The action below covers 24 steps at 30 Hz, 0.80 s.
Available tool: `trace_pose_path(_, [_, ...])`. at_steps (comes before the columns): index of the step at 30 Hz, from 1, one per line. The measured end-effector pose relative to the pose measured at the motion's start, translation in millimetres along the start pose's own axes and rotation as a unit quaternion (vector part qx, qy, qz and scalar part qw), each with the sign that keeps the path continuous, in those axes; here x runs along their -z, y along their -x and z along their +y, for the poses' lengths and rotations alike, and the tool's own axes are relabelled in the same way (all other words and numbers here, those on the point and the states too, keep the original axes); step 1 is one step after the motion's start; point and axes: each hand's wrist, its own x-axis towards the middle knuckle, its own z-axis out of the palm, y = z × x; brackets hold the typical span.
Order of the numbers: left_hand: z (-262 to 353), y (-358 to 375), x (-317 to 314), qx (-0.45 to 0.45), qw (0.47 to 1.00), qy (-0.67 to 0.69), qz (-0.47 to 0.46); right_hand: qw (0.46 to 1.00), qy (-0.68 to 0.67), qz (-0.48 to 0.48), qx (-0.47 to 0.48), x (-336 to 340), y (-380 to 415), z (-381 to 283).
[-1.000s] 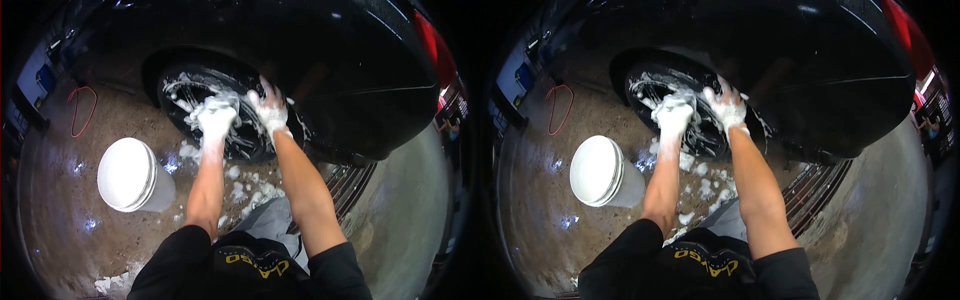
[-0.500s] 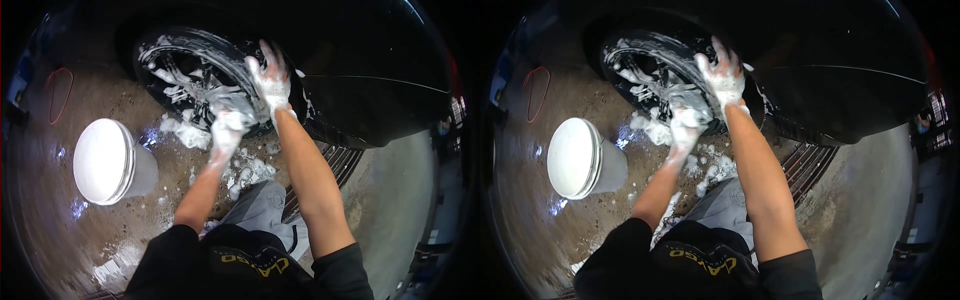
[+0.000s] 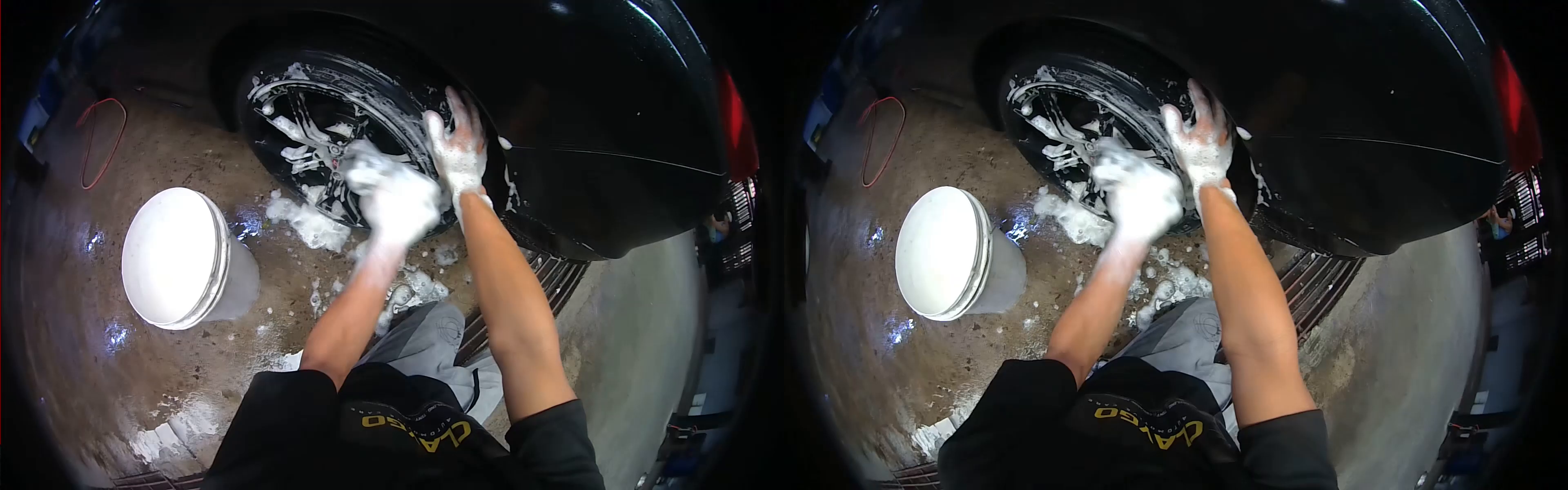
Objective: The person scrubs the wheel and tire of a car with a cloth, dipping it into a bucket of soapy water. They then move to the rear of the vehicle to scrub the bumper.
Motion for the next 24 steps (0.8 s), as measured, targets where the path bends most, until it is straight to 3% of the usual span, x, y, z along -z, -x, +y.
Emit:
trace_pose_path(2, [-28.0, -0.8, -33.4, -0.039, 0.973, 0.222, 0.051, 1.0, 0.003, -0.005, -0.001, 0.0, 10.9, 1.5])
trace_pose_path(5, [-60.3, -30.4, -98.5, -0.105, 0.829, 0.531, 0.142, 1.0, -0.003, -0.011, -0.007, 2.5, 4.1, 0.7])
trace_pose_path(6, [-55.8, -33.3, -100.0, -0.155, 0.67, 0.722, 0.072, 1.0, 0.002, -0.011, -0.015, 2.4, 4.1, -0.9])
trace_pose_path(7, [-51.2, -36.3, -101.0, -0.168, 0.277, 0.945, -0.048, 1.0, -0.011, -0.005, 0.001, 0.8, 3.3, 2.8])
trace_pose_path(8, [-46.6, -39.5, -102.0, -0.137, 0.035, 0.982, -0.128, 1.0, -0.005, -0.002, -0.002, -1.2, 2.1, 2.4])
trace_pose_path(9, [-17.2, -12.8, -47.0, -0.071, -0.147, 0.971, -0.177, 1.0, 0.006, -0.005, -0.008, 0.0, 4.5, 3.6])
trace_pose_path(10, [1.1, 7.2, -32.4, 0.096, -0.045, 0.972, -0.21, 1.0, 0.012, -0.013, -0.014, 1.8, 5.8, 4.6])
trace_pose_path(11, [15.2, 11.4, -50.9, 0.106, -0.052, 0.97, -0.211, 1.0, 0.003, -0.008, -0.008, 2.1, 4.5, 2.8])
trace_pose_path(15, [60.7, 30.7, -141.1, 0.129, 0.024, 0.989, -0.063, 1.0, -0.024, -0.001, -0.018, 2.4, 5.1, -0.3])
trace_pose_path(16, [57.7, 48.6, -140.9, 0.067, 0.347, 0.935, 0.024, 0.998, -0.052, -0.019, -0.034, 6.0, 4.4, -3.8])
trace_pose_path(18, [38.5, 68.5, -116.3, 0.04, 0.587, 0.808, -0.018, 0.999, -0.032, -0.023, -0.036, 6.0, 5.7, -3.0])
trace_pose_path(20, [27.3, 69.4, -112.4, 0.008, 0.735, 0.678, -0.012, 0.998, -0.009, -0.042, -0.039, 5.7, 4.6, -1.8])
trace_pose_path(22, [31.0, 71.7, -153.3, -0.025, 0.597, 0.795, 0.103, 0.999, -0.008, -0.035, -0.023, 2.6, 11.8, 3.8])
trace_pose_path(24, [43.6, 79.4, -146.0, 0.017, 0.629, 0.764, 0.139, 0.998, -0.035, -0.037, -0.023, 2.2, 1.4, 2.4])
